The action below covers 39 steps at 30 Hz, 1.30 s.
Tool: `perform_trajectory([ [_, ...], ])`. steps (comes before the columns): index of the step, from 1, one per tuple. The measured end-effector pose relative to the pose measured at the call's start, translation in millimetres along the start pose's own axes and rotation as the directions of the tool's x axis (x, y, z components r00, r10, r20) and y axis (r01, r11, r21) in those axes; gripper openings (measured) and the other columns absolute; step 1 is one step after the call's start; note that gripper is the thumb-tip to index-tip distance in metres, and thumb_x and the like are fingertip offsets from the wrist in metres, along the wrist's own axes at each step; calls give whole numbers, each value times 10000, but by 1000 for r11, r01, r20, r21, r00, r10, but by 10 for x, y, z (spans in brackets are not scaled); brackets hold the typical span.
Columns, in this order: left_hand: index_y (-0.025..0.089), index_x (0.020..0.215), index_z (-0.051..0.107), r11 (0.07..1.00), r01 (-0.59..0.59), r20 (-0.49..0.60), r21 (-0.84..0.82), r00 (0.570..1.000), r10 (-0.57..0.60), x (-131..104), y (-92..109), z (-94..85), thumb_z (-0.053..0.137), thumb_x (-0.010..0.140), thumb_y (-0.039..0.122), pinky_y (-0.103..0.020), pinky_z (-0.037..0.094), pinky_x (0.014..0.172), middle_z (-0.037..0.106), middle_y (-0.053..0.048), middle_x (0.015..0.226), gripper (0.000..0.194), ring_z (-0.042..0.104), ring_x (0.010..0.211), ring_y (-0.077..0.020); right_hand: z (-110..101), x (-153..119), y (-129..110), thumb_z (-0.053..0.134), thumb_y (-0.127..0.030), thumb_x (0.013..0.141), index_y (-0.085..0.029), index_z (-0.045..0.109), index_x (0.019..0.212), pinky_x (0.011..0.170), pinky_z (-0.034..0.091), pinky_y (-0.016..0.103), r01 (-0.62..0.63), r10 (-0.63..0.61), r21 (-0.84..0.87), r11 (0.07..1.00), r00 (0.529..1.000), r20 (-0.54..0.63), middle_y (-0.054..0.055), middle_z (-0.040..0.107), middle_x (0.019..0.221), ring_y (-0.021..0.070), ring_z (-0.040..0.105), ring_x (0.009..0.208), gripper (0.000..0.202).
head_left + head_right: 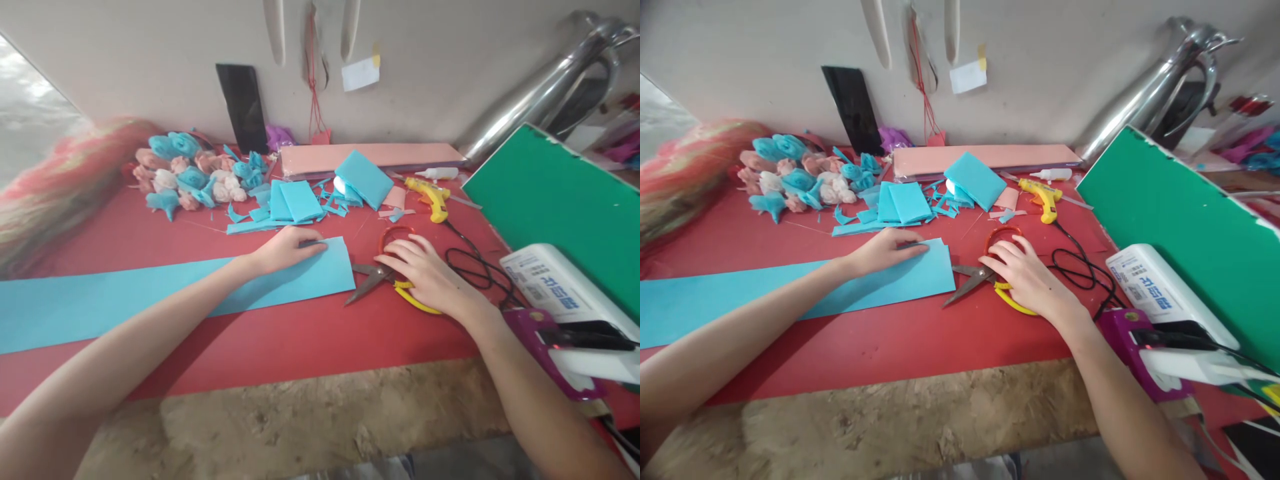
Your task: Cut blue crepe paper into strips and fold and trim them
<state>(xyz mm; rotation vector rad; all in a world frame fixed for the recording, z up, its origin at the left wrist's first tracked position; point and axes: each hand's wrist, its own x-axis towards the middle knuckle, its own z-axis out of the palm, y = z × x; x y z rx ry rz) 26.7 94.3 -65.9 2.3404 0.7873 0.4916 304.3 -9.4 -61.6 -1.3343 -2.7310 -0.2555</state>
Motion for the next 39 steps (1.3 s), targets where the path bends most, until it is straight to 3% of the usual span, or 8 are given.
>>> perform_trajectory([
  [14, 152, 852, 652, 999, -18, 4, 39, 1000, 18, 7, 14, 50, 473, 877, 293, -256, 483, 697, 690, -25, 815, 230, 615, 723, -147, -5, -36, -105, 478, 48, 644, -123, 587, 1166, 1037, 328, 503, 35, -37, 67, 997, 999, 22, 138, 595, 1116, 263, 537, 1065, 560],
  [18, 129, 1169, 554, 992, -92, -73, 91, 992, 99, -50, -2, 40, 481, 886, 267, -356, 473, 900, 618, -130, 1168, 323, 582, 1044, -219, -14, -21, -117, 482, 36, 655, -128, 585, 1175, 1022, 343, 521, 37, -40, 72, 997, 998, 38, 138, 595, 1118, 273, 522, 1090, 555],
  [20, 148, 1268, 492, 965, -226, -13, 135, 973, 230, -113, -9, 24, 421, 923, 234, -391, 425, 996, 557, -144, 1285, 363, 512, 1189, -227, -14, -11, -118, 482, 34, 656, -133, 582, 1185, 1017, 350, 523, 37, -41, 77, 996, 998, 45, 138, 592, 1124, 273, 519, 1096, 564],
  [22, 171, 1311, 471, 927, -347, 117, 140, 936, 333, -180, -13, 17, 353, 954, 207, -387, 382, 1059, 538, -124, 1336, 377, 466, 1263, -210, -12, -3, -120, 481, 36, 654, -134, 581, 1192, 1022, 348, 516, 38, -42, 80, 996, 998, 51, 137, 590, 1127, 271, 520, 1095, 573],
  [26, 175, 1369, 419, 924, -360, 283, 130, 907, 313, -256, -13, 43, 323, 975, 243, -397, 263, 1146, 460, -93, 1425, 411, 374, 1350, -191, -12, 21, -138, 456, 44, 653, -116, 529, 1268, 1039, 340, 493, 39, -44, 80, 996, 997, 61, 130, 586, 1144, 263, 506, 1105, 640],
  [39, 133, 1351, 449, 908, -400, 282, 125, 892, 353, -240, -72, 57, 300, 959, 193, -383, 253, 1148, 450, -102, 1429, 423, 370, 1354, -184, 29, 73, -155, 462, 46, 622, -142, 586, 1180, 972, 398, 472, 95, -97, 78, 992, 995, 27, 121, 579, 1116, 277, 492, 1056, 602],
])
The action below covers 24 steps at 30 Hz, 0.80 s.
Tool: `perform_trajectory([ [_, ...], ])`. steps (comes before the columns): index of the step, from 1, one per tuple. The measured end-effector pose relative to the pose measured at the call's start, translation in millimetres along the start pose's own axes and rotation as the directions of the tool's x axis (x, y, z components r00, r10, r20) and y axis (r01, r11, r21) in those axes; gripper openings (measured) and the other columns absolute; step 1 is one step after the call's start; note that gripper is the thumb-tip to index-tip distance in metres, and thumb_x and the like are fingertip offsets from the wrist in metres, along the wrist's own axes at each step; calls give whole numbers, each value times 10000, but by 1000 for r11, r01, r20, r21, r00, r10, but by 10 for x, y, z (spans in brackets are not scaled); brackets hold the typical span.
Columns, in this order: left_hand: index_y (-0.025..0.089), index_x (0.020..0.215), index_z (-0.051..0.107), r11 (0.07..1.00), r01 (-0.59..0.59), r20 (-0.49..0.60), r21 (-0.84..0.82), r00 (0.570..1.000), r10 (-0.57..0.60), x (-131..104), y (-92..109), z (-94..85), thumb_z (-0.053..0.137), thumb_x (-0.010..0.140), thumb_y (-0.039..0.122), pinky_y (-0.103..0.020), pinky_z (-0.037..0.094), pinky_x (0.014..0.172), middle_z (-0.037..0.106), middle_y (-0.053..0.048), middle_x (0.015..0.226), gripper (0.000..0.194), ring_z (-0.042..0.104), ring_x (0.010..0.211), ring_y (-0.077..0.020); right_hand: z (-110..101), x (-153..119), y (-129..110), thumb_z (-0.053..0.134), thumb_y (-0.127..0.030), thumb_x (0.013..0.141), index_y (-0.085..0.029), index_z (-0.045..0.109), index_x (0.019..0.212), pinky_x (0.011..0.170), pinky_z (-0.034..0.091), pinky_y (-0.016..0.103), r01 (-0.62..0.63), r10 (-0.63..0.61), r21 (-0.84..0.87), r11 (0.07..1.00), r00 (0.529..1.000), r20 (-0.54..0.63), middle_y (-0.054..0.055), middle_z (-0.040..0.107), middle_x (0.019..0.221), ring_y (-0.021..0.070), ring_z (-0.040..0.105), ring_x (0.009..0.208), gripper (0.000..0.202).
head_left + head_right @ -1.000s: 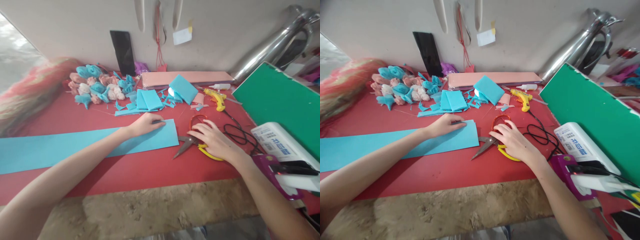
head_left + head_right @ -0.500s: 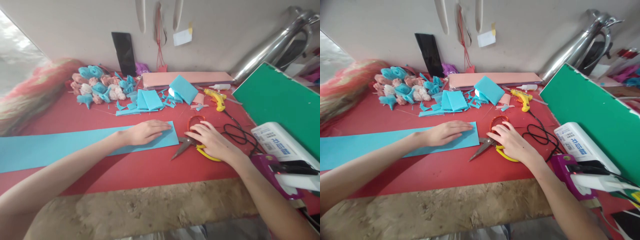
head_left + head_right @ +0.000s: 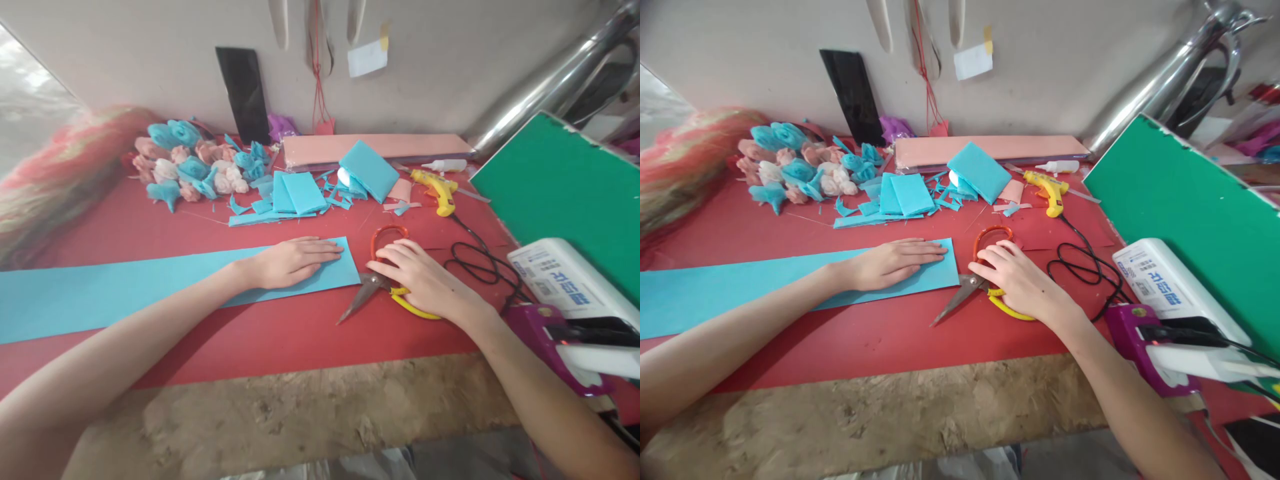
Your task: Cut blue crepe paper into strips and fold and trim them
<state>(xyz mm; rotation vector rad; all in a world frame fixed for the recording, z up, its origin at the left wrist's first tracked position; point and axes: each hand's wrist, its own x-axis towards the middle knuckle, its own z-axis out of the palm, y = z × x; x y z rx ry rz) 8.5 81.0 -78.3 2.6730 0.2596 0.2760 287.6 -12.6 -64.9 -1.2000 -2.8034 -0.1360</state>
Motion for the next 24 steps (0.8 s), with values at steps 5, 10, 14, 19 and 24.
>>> perform_trajectory([
  [5, 139, 1354, 445, 1000, 10, -1, -6, 1000, -10, 12, 17, 1, 300, 956, 186, -384, 253, 1149, 448, -100, 1431, 426, 366, 1356, -178, -3, -34, 2, 464, 64, 620, -145, 602, 1163, 926, 431, 459, -21, 21, 44, 999, 1000, -2, 123, 580, 1072, 282, 490, 1038, 598],
  [10, 150, 1355, 444, 1000, 5, -5, -8, 1000, -5, 16, 2, 12, 303, 954, 186, -392, 256, 1149, 447, -95, 1432, 427, 366, 1356, -177, -10, -76, -2, 480, 60, 666, -131, 601, 1174, 861, 473, 399, -50, 48, 115, 992, 999, 25, 116, 564, 1017, 251, 513, 976, 556],
  [14, 113, 1343, 457, 1000, 3, 0, 1, 1000, -3, 13, 5, 12, 305, 952, 191, -392, 258, 1150, 455, -111, 1424, 426, 378, 1350, -185, -19, -107, -4, 462, 56, 701, -126, 616, 1146, 792, 487, 363, -53, 54, 118, 992, 998, -8, 104, 539, 949, 238, 525, 912, 505],
  [19, 141, 1353, 451, 1000, 5, -10, -9, 1000, -5, 11, 10, 6, 320, 941, 185, -409, 272, 1144, 461, -110, 1419, 435, 392, 1341, -196, -56, -133, -15, 424, 46, 742, -146, 646, 1068, 682, 468, 303, -68, 72, 136, 988, 997, -23, 74, 527, 866, 195, 555, 786, 439],
  [24, 158, 1375, 423, 1000, -14, -10, -2, 1000, 14, 6, -10, 20, 314, 942, 184, -398, 257, 1148, 442, -102, 1434, 447, 371, 1354, -183, -95, -172, -36, 407, 43, 737, -173, 663, 1020, 586, 433, 273, -101, 101, 79, 992, 995, 6, 43, 530, 812, 157, 548, 644, 438],
])
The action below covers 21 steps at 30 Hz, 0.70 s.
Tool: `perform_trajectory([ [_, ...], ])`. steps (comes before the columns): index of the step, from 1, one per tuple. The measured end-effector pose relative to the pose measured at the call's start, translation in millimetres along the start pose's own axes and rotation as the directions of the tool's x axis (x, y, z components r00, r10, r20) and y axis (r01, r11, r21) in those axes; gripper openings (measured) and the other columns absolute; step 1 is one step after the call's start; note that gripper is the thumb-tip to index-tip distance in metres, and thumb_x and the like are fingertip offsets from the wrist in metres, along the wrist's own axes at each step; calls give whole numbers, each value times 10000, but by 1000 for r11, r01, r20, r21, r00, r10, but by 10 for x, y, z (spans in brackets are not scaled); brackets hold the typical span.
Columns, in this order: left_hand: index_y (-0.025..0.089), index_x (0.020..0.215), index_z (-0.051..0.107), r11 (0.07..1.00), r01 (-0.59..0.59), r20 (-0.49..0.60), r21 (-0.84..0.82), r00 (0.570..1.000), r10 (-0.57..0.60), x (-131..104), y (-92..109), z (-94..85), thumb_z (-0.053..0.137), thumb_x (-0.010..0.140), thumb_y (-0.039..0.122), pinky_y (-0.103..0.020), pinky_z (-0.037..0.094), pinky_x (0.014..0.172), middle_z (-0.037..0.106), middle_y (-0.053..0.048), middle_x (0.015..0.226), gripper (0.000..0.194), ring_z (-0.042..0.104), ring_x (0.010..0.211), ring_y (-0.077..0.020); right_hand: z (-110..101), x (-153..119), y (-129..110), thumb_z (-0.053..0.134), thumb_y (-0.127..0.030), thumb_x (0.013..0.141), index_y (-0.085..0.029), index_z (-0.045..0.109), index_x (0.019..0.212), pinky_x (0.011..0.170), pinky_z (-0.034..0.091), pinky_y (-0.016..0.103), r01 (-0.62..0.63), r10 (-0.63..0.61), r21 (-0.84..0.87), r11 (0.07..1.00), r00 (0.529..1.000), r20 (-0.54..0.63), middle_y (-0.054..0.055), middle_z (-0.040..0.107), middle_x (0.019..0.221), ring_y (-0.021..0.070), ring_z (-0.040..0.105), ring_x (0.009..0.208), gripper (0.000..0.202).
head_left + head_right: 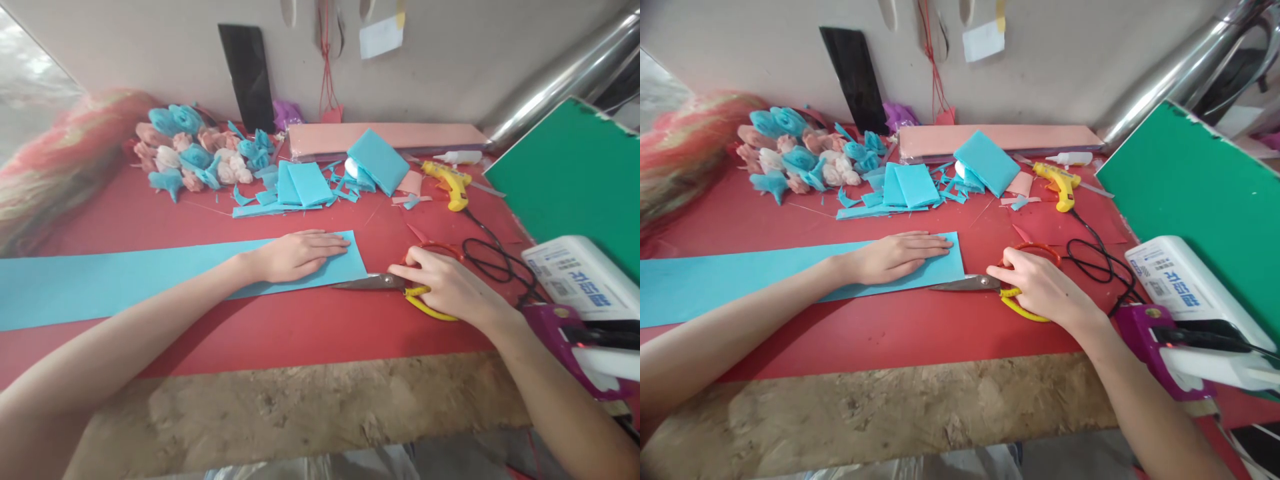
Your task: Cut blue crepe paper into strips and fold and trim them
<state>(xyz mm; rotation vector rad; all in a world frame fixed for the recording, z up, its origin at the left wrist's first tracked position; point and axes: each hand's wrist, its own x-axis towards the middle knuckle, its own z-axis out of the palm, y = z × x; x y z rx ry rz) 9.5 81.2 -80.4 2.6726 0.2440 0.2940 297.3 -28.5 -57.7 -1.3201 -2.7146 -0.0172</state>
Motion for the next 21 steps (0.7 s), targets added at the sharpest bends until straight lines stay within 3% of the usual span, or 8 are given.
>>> perform_trajectory([
  [8, 121, 1366, 430, 1000, -14, -4, 2, 1000, 14, -2, -13, 13, 307, 941, 188, -392, 253, 1150, 443, -114, 1432, 447, 366, 1356, -182, 44, -48, -30, 434, -3, 720, -76, 463, 1339, 740, 469, 370, 16, -8, -100, 995, 996, 84, 105, 499, 914, 232, 509, 802, 624],
  [12, 147, 1372, 424, 1000, -4, 0, -14, 1000, 4, 1, 6, -2, 316, 939, 197, -402, 253, 1147, 436, -103, 1439, 449, 363, 1358, -181, 47, -5, -71, 463, -64, 757, -70, 462, 1345, 736, 444, 394, 23, -13, -148, 989, 998, 68, 112, 488, 904, 241, 462, 789, 588],
  [21, 105, 1355, 444, 1000, -15, 12, 14, 1000, 14, -3, 13, -7, 300, 932, 203, -391, 237, 1155, 428, -124, 1441, 457, 350, 1366, -197, 53, 99, -89, 460, 43, 691, -113, 491, 1335, 766, 420, 363, 19, -8, -104, 994, 994, 107, 88, 480, 918, 224, 456, 818, 663],
])
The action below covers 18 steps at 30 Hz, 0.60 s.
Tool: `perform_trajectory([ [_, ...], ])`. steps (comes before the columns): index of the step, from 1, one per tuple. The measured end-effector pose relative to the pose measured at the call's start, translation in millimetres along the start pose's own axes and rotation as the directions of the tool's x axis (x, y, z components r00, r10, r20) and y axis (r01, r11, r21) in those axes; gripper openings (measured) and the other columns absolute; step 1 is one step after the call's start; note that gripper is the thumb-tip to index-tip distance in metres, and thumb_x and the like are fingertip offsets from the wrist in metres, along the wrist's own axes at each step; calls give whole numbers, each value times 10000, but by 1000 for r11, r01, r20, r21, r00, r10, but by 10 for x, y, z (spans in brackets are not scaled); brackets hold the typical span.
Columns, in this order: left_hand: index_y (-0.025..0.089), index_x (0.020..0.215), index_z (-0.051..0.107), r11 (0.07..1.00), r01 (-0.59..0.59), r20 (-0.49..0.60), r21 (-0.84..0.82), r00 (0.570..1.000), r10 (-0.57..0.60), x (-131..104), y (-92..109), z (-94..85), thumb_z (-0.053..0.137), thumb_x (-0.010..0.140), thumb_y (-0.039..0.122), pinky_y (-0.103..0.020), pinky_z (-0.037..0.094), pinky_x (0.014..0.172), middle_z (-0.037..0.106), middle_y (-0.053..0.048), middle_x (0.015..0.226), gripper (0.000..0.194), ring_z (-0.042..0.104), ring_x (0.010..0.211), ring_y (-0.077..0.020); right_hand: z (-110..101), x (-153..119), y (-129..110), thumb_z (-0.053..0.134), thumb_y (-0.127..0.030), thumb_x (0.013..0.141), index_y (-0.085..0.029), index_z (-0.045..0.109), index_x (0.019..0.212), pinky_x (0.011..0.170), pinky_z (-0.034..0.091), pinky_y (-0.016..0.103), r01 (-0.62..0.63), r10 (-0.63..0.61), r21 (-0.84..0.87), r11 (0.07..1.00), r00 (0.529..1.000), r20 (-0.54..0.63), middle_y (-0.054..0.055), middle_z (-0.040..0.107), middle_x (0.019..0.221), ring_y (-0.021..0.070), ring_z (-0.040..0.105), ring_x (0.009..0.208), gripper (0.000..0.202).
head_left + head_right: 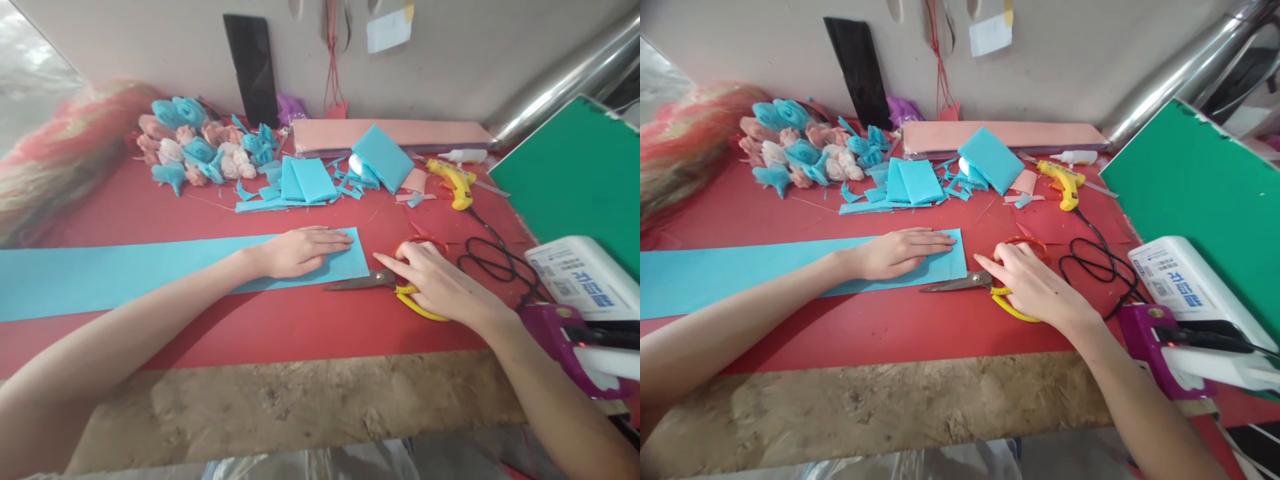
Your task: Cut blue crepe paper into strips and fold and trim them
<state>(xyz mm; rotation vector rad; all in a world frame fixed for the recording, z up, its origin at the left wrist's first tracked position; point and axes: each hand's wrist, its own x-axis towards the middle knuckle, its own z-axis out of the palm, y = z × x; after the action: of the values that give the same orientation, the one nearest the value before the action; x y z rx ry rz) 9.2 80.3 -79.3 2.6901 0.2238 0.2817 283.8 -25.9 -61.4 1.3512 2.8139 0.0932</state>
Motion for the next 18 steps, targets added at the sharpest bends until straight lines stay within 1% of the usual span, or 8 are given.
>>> perform_trajectory([
  [4, 113, 1360, 437, 1000, -12, -8, 12, 1000, 12, -3, -10, 8, 300, 932, 202, -400, 250, 1149, 426, -122, 1443, 458, 349, 1366, -199, 0, -24, 35, 457, 67, 671, -121, 544, 1284, 731, 412, 331, 21, -20, 45, 999, 1000, -22, 70, 485, 876, 216, 463, 812, 647],
  [7, 89, 1355, 439, 1000, -12, -4, 14, 1000, 12, -1, -16, 10, 296, 935, 205, -395, 250, 1149, 418, -132, 1446, 459, 341, 1371, -201, -23, -51, 43, 450, 79, 678, -117, 623, 1176, 707, 395, 315, 59, -55, 46, 997, 995, -84, 60, 505, 817, 201, 453, 753, 563],
  [10, 113, 1365, 431, 1000, -9, -2, 9, 1000, 9, -2, -19, 10, 305, 933, 206, -402, 251, 1147, 412, -122, 1452, 459, 340, 1371, -198, -49, -77, 31, 455, 74, 684, -121, 656, 1104, 694, 376, 308, 83, -81, 17, 996, 990, -112, 59, 521, 796, 198, 446, 729, 505],
  [13, 130, 1368, 428, 1000, -3, -1, 1, 1000, 3, -5, -19, 10, 308, 932, 213, -407, 257, 1142, 414, -118, 1451, 460, 347, 1367, -198, -62, -101, 5, 472, 30, 705, -108, 605, 1194, 718, 364, 327, 43, -44, -31, 999, 998, -50, 71, 515, 838, 209, 453, 752, 524],
  [15, 122, 1364, 433, 1000, -1, -1, 1, 1000, 1, -6, -21, 12, 306, 933, 216, -406, 258, 1141, 417, -122, 1449, 460, 353, 1364, -199, -69, -115, -19, 488, -37, 742, -94, 553, 1259, 737, 355, 346, 12, -13, -62, 998, 1000, -10, 81, 500, 866, 223, 455, 778, 524],
  [18, 92, 1356, 441, 1000, -15, -7, 6, 1000, 15, -2, -31, 19, 300, 933, 222, -402, 251, 1145, 420, -134, 1445, 464, 353, 1363, -202, -88, -118, -59, 499, -146, 793, -97, 531, 1284, 723, 331, 356, -6, 7, -120, 993, 1000, 12, 83, 488, 867, 238, 444, 792, 494],
])
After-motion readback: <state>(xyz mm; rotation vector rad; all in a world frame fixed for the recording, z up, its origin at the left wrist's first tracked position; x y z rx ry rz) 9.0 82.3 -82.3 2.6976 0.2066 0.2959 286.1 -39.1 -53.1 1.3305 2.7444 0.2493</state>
